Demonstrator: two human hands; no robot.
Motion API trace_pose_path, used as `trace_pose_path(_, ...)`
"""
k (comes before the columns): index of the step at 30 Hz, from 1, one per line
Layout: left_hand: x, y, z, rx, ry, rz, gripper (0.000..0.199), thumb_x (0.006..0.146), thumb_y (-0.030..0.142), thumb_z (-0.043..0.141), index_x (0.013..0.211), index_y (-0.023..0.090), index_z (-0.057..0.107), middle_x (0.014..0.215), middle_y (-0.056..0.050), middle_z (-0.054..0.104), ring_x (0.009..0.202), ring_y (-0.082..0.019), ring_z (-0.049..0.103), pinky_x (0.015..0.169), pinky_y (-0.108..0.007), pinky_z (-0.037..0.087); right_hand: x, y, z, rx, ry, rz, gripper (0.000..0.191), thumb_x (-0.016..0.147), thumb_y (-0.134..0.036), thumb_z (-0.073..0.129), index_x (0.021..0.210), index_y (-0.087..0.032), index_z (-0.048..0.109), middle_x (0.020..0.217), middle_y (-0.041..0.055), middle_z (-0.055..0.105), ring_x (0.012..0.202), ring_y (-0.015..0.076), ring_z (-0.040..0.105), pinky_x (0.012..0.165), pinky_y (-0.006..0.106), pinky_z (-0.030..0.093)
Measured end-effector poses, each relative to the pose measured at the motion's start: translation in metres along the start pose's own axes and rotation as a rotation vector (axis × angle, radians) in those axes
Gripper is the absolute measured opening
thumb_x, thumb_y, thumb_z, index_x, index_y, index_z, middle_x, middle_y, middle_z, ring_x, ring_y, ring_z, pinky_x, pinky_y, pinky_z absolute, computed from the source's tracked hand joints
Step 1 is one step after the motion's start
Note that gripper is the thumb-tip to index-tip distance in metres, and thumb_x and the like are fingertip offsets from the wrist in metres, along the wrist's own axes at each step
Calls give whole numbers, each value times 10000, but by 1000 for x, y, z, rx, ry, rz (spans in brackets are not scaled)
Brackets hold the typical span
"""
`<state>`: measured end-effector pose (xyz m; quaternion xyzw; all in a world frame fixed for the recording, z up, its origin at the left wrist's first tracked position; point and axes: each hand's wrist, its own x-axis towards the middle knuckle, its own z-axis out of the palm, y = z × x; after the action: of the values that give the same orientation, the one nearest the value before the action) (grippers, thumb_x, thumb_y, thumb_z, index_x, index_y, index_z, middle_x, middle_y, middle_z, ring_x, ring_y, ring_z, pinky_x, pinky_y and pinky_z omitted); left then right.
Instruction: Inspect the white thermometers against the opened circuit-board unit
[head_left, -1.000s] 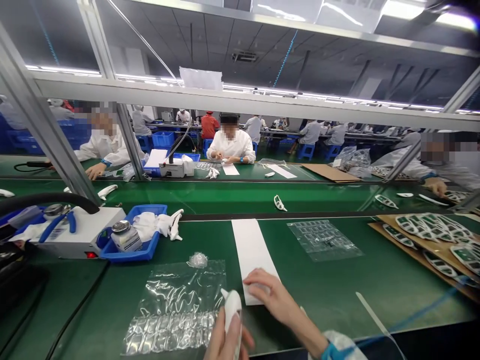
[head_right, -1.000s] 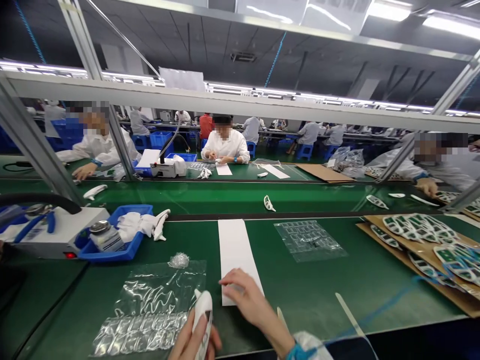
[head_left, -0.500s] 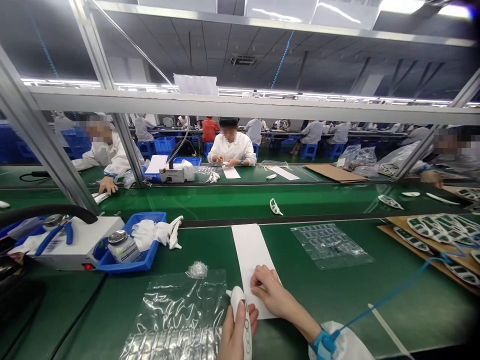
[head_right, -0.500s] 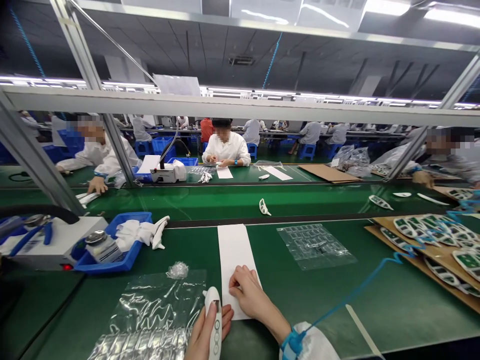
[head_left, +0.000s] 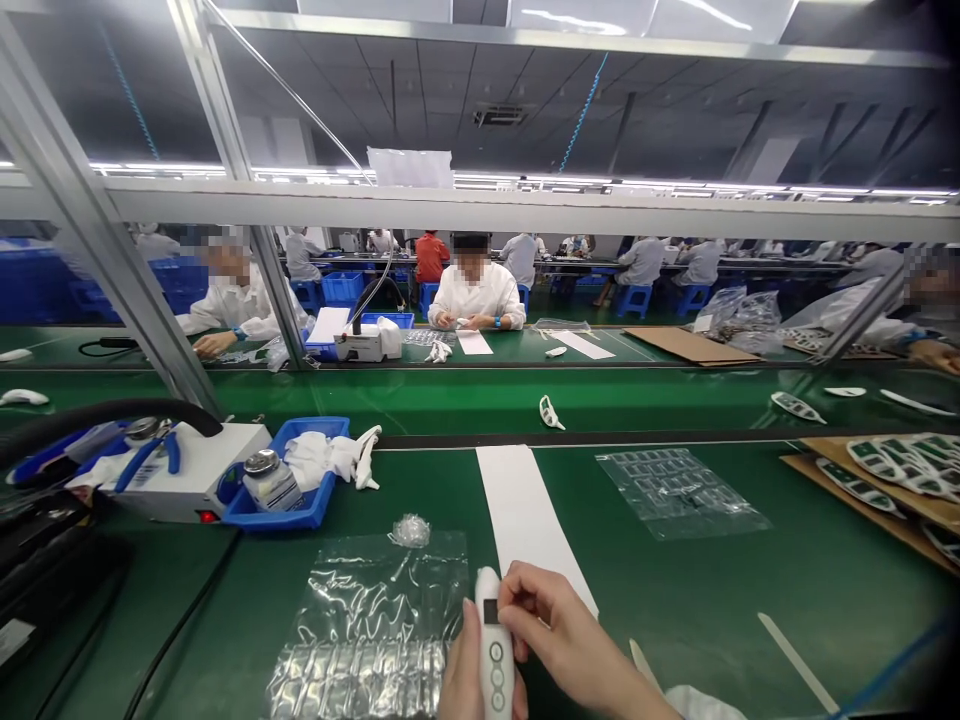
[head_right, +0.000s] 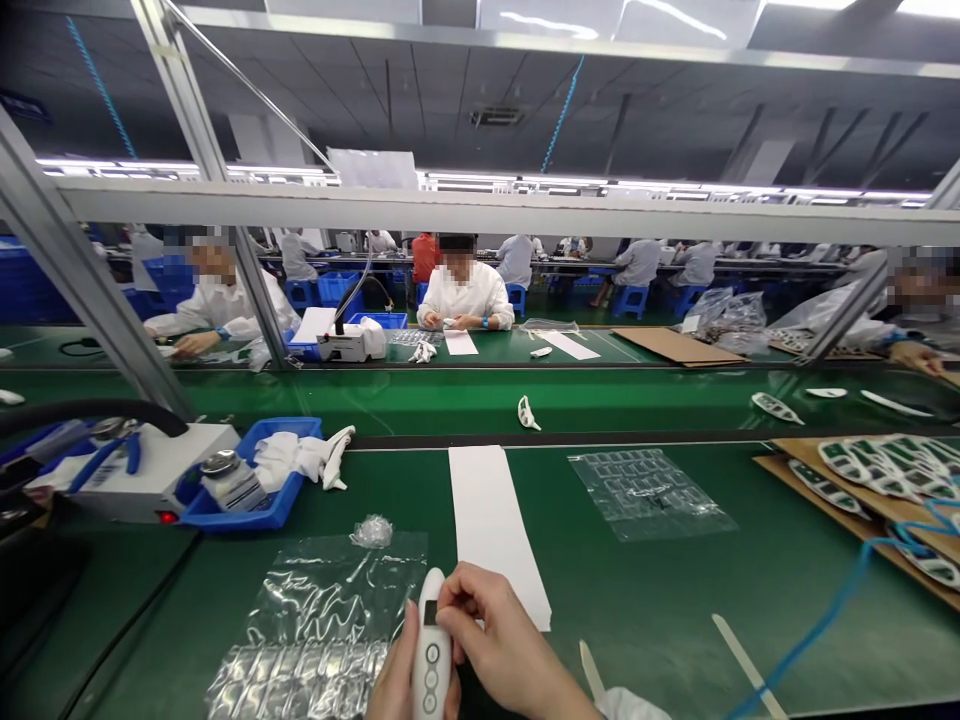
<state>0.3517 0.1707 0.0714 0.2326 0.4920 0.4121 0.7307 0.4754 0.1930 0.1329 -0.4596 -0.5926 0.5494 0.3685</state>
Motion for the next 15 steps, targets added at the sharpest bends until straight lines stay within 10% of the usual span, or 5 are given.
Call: trace_pose_path(15,-9,6,-4,32,37,19,829,596,906,346,633,133,645,319,-17,500,300,-108,421,367,-221,301,7,9,16,-5,26,-17,109,850,-227,534,747,-192,524,516,-75,476,464,100,487,480,212,346)
